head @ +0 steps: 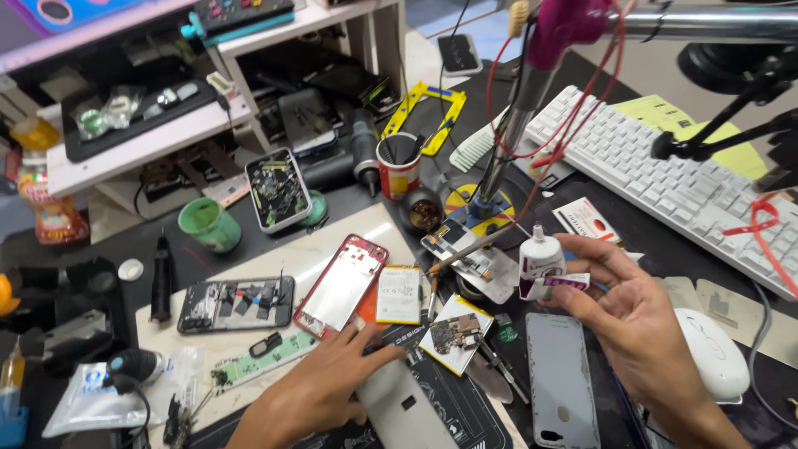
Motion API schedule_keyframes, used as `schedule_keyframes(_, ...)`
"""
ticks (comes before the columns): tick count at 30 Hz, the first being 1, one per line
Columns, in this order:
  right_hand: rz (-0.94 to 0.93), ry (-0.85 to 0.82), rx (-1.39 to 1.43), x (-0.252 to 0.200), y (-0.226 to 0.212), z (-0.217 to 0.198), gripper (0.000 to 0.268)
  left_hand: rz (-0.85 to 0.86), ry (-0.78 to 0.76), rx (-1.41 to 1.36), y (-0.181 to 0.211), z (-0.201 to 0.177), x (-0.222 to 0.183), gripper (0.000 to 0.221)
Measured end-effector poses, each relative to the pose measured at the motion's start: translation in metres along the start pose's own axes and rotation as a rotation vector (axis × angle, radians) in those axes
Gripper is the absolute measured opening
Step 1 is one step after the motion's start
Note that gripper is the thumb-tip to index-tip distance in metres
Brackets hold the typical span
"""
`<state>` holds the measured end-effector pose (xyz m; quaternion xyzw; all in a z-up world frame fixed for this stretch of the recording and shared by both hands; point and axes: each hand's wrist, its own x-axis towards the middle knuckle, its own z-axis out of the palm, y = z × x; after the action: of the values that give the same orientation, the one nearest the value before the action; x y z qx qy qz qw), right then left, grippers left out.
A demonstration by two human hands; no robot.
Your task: The person disassembles mobile phones, handling screens, batteries, and internal circuit boards, and then uses a tube of adhesive and a screwdriver to work on a phone screen assembly.
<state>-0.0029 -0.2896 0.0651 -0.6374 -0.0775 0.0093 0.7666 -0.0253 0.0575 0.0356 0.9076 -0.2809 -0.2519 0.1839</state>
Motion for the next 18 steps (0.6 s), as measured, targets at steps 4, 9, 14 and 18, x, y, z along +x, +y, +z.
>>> schedule_keyframes(4,0.04,0.062,0.034,0.003,-0.007,-0.009,0.04,-0.045,-0.049,-0.083,-0.005,0.001,-0.018,0.088)
schedule_keyframes(9,-0.024,-0.001,0.014,0.002,-0.015,-0.021,0.038,-0.085,0.07,-0.424,-0.03,0.021,-0.031,0.082)
schedule_keyframes(14,0.001,-0.041,0.056,0.003,-0.024,-0.02,0.029,0.274,0.379,-0.874,-0.035,0.053,-0.033,0.093)
schedule_keyframes(18,0.09,-0.036,0.047,0.0,-0.026,-0.012,0.026,0.201,0.416,-1.267,-0.011,0.063,-0.026,0.101)
